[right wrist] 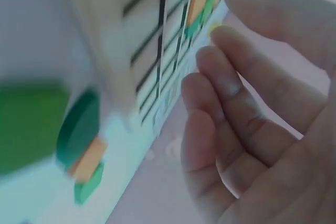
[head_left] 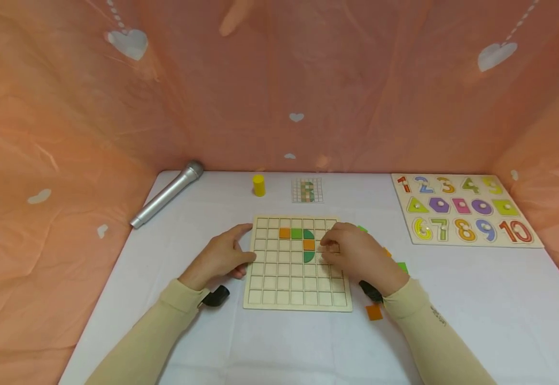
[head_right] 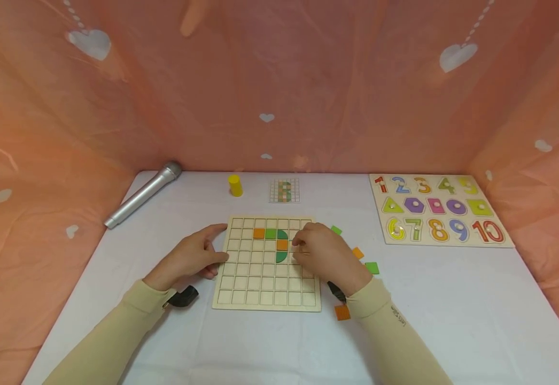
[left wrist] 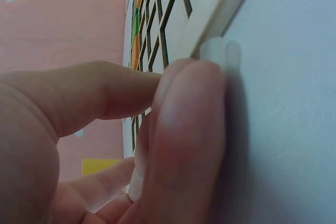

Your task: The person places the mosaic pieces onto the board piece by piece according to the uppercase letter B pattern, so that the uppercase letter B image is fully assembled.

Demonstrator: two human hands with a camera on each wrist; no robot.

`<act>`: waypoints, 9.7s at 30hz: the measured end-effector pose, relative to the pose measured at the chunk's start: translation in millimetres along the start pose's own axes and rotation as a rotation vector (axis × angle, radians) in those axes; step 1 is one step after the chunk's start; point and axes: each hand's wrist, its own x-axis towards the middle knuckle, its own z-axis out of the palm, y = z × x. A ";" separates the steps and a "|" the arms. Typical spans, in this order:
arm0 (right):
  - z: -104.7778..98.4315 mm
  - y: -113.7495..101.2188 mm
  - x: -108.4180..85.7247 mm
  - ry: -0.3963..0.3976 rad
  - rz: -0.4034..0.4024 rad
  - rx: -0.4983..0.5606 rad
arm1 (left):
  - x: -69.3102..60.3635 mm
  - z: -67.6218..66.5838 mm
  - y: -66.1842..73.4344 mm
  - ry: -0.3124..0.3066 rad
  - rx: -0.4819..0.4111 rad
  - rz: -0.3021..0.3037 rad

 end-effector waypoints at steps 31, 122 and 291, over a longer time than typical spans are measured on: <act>-41.0 95.7 -99.9 0.035 0.228 -0.012 | -4.2 -1.0 -3.0 0.005 -0.013 0.003; 31.8 -39.6 19.2 0.036 -0.127 -0.090 | 1.4 0.2 -0.9 0.006 0.015 0.018; -30.9 65.8 -49.8 0.033 0.323 0.034 | 1.5 2.6 -3.4 0.003 0.016 -0.021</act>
